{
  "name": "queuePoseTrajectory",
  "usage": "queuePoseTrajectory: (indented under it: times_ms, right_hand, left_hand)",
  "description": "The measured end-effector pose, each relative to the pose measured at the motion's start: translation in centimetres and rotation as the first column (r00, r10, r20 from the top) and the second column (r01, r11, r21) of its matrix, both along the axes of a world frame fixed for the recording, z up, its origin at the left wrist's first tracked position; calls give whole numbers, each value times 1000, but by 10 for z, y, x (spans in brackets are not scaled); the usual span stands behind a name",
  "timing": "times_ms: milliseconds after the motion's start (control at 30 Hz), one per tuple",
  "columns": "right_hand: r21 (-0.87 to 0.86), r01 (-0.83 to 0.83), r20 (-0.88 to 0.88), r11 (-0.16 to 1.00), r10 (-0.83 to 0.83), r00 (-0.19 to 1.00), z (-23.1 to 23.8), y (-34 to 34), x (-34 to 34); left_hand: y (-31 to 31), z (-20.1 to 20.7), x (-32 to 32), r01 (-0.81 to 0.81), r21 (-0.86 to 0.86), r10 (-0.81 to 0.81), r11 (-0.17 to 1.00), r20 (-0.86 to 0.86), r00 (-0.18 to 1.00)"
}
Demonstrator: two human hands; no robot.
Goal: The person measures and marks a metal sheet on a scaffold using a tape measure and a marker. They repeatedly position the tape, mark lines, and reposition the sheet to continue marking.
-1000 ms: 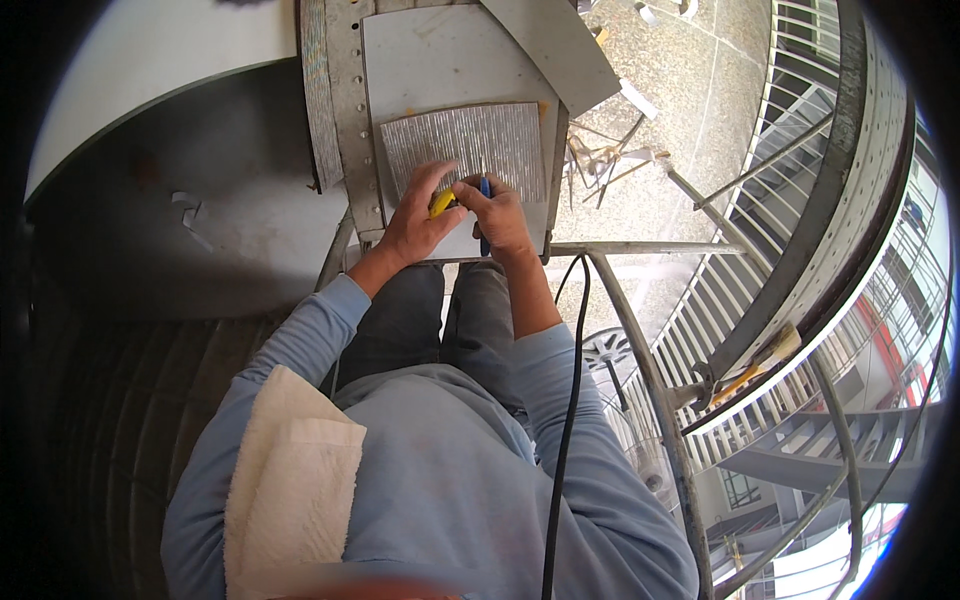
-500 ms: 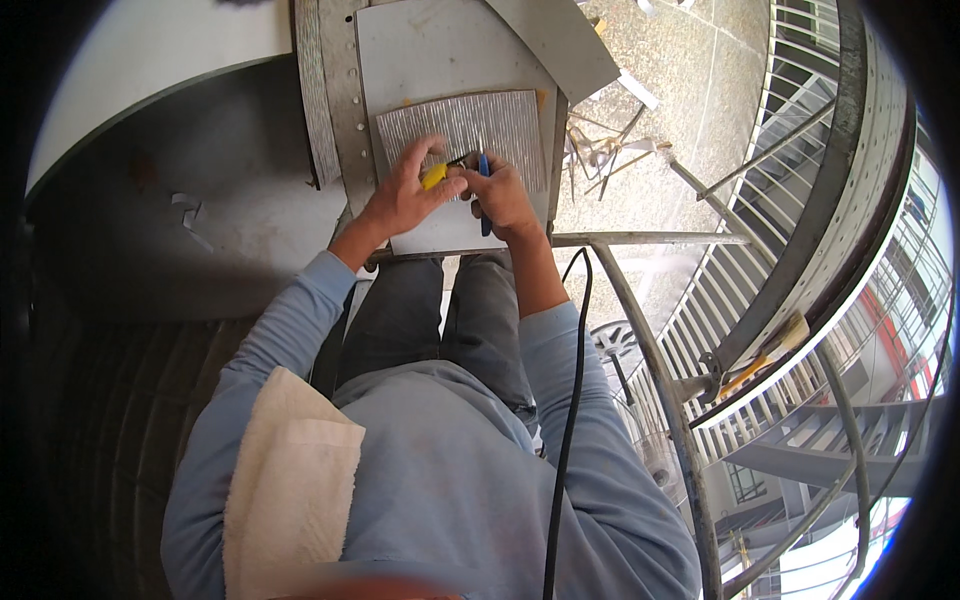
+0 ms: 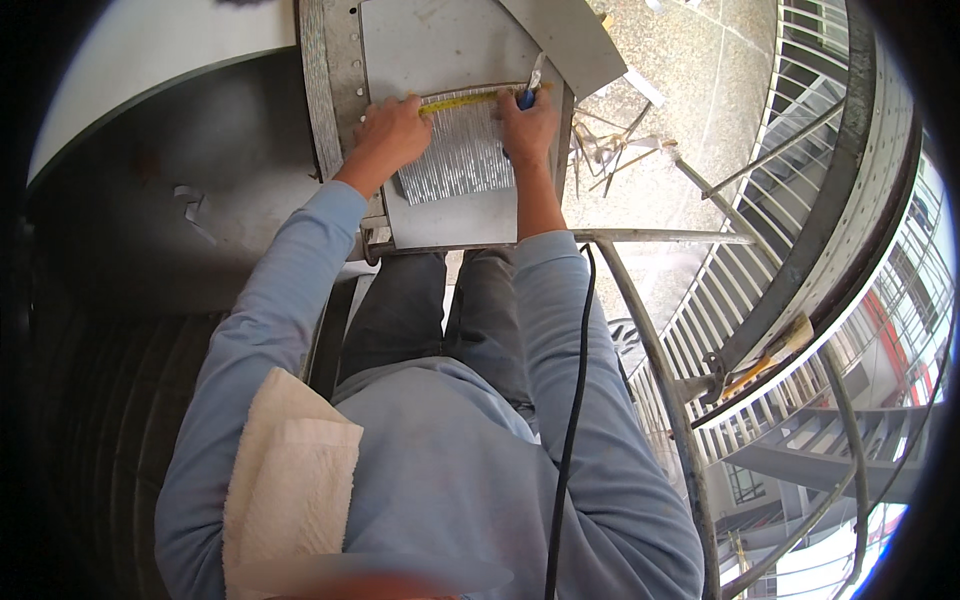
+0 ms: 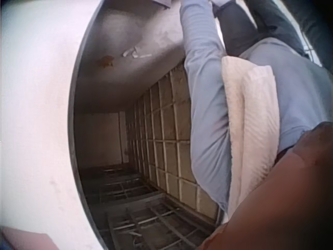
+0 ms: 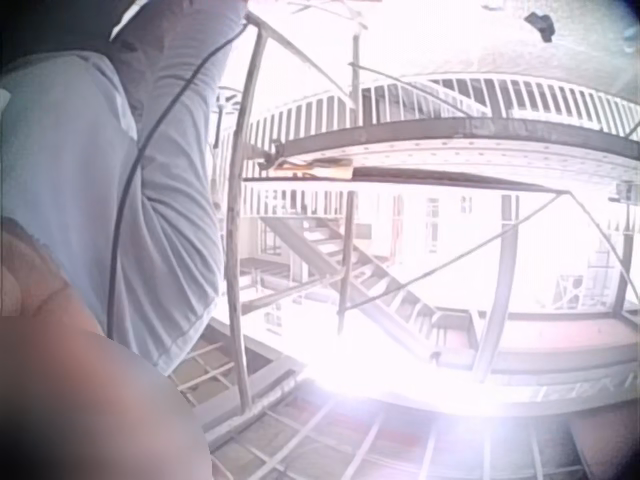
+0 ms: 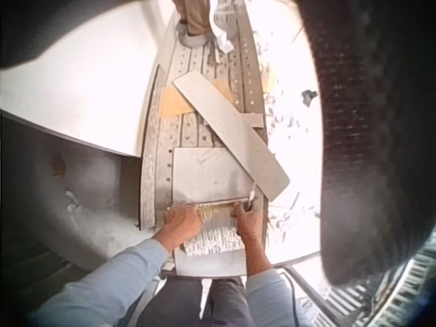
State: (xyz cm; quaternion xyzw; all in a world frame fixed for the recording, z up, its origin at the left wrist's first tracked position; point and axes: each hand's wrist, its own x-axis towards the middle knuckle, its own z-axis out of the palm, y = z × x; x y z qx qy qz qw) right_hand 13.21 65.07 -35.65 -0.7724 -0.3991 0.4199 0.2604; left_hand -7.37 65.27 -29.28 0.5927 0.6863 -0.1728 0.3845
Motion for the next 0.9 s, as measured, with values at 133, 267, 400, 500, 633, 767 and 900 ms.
queuePoseTrajectory:
  times_ms: [133, 267, 400, 500, 633, 767, 900]
  right_hand:
    - [18, 78, 14, 997, -79, 997, -5, -1, -4]
    - [113, 46, 122, 992, -60, 991, -2, 2, -10]
    - [54, 170, -101, 984, -164, 981, 3, -1, -11]
    - [17, 263, -214, 965, -254, 943, 4, 1, -11]
    - [-4, 274, -191, 962, -270, 944, 5, 3, -10]
    - [-17, 281, -206, 960, -278, 938, 7, 3, -10]
    - [-41, 306, -223, 951, -308, 925, 10, 5, -12]
  left_hand:
    - [13, -3, 4, -44, -128, 40, 991, -38, 998]
    - [17, -5, 9, -96, -175, 84, 980, -77, 993]
    - [17, -5, 16, -131, -147, 118, 980, -97, 988]
    - [20, -4, 18, -164, -140, 149, 976, -113, 982]
    - [26, -5, 18, -184, -182, 167, 966, -104, 980]
    - [28, -7, 23, -216, -193, 194, 957, -127, 973]
    - [29, -9, 27, -223, -176, 195, 959, -165, 967]
